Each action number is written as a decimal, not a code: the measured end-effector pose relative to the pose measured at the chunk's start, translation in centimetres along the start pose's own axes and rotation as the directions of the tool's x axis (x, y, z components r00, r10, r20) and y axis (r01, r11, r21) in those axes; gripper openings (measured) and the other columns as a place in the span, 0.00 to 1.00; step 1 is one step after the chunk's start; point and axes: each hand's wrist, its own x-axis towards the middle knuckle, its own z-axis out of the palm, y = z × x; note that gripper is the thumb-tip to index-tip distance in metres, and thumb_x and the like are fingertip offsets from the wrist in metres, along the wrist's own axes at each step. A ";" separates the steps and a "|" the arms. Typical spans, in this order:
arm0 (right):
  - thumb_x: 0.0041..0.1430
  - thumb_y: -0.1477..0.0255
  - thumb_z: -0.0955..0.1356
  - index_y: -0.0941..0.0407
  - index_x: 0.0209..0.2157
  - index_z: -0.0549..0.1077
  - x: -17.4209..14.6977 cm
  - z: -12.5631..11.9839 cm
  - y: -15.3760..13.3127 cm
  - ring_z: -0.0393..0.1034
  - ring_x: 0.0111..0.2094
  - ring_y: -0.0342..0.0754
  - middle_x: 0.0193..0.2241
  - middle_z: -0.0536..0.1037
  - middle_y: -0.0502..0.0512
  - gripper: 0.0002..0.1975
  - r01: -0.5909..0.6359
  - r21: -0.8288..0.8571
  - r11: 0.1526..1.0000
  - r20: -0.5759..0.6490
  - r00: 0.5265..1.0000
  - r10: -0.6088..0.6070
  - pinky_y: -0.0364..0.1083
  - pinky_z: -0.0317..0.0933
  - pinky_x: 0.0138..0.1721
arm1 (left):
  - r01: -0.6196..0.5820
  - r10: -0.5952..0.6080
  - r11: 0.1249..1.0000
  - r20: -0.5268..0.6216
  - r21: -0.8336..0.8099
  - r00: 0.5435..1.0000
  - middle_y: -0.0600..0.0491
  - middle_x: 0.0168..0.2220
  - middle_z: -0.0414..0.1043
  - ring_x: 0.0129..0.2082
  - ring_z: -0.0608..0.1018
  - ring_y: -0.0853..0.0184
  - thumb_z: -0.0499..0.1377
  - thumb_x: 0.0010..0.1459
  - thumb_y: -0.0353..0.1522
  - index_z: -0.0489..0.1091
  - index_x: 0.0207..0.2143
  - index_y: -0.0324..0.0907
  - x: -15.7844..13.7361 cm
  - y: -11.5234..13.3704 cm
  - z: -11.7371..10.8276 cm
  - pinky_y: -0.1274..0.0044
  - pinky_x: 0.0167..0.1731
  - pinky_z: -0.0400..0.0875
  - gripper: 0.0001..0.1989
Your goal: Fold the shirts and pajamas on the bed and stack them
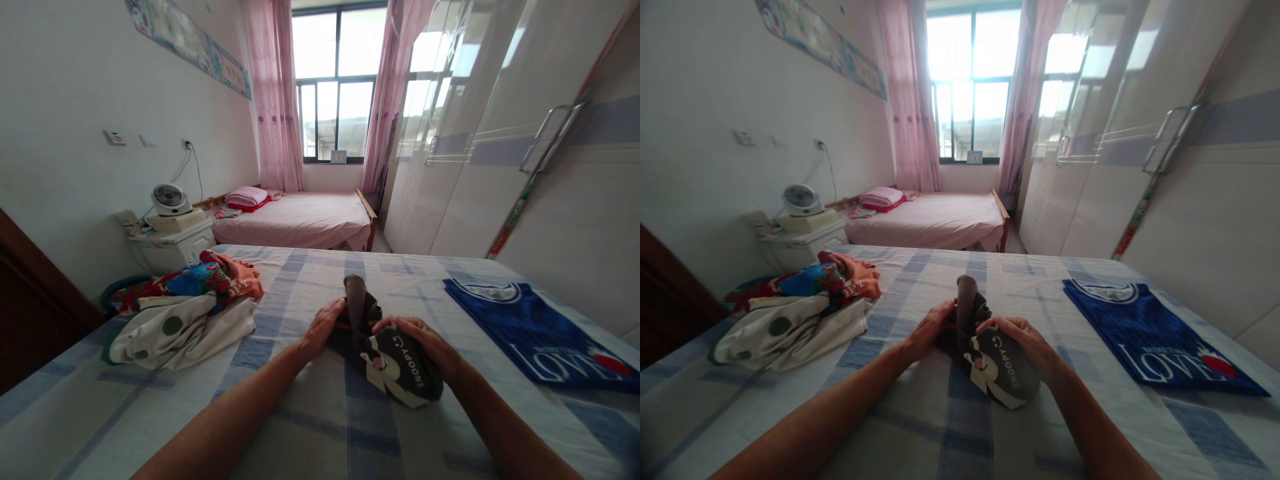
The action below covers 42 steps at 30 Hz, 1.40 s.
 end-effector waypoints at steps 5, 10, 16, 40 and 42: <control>0.53 0.54 0.67 0.59 0.33 0.76 0.7 -0.5 0.9 0.70 0.25 0.44 0.26 0.78 0.53 0.21 -0.023 -0.003 1.000 -0.211 0.977 0.022 0.42 0.62 0.28 | 0.099 -0.097 0.981 0.018 -0.164 0.995 0.49 0.34 0.77 0.34 0.77 0.64 0.63 0.50 0.41 0.74 0.39 0.36 -0.2 -0.2 0.1 0.76 0.36 0.71 0.19; 0.50 0.51 0.66 0.56 0.18 0.66 1.3 -3.4 1.6 0.59 0.17 0.41 0.14 0.68 0.47 0.22 0.045 -0.252 0.967 -0.697 0.685 -0.213 0.42 0.54 0.20 | -0.070 0.016 0.976 -0.256 -0.204 0.967 0.55 0.27 0.74 0.28 0.75 0.70 0.65 0.48 0.41 0.74 0.33 0.37 0.2 1.2 -0.5 0.81 0.30 0.68 0.16; 0.56 0.54 0.60 0.57 0.23 0.70 1.4 -8.7 2.7 0.69 0.33 0.49 0.27 0.75 0.55 0.22 -0.038 -0.567 0.823 -0.742 0.457 -0.490 0.47 0.61 0.38 | -0.324 0.127 0.909 -0.564 -0.263 0.816 0.59 0.24 0.71 0.23 0.72 0.74 0.65 0.47 0.43 0.71 0.32 0.40 2.0 4.2 -2.6 0.82 0.26 0.67 0.16; 0.54 0.59 0.61 0.57 0.36 0.71 0.3 -8.3 0.1 0.71 0.35 0.50 0.34 0.76 0.57 0.17 -0.196 -0.767 0.611 -0.613 0.506 -0.607 0.49 0.63 0.40 | -0.439 0.397 0.895 -0.589 0.080 0.704 0.56 0.48 0.73 0.49 0.74 0.66 0.56 0.55 0.30 0.63 0.56 0.49 -0.2 11.8 -4.9 0.76 0.48 0.70 0.25; 0.53 0.59 0.63 0.55 0.36 0.72 -2.0 -7.6 -1.7 0.71 0.36 0.51 0.36 0.76 0.57 0.16 -0.144 -0.764 0.629 -0.611 0.473 -0.635 0.50 0.64 0.41 | -0.439 0.487 0.867 -0.584 0.236 0.649 0.56 0.53 0.70 0.55 0.69 0.65 0.55 0.57 0.32 0.63 0.57 0.50 -2.2 12.9 -5.8 0.75 0.54 0.65 0.24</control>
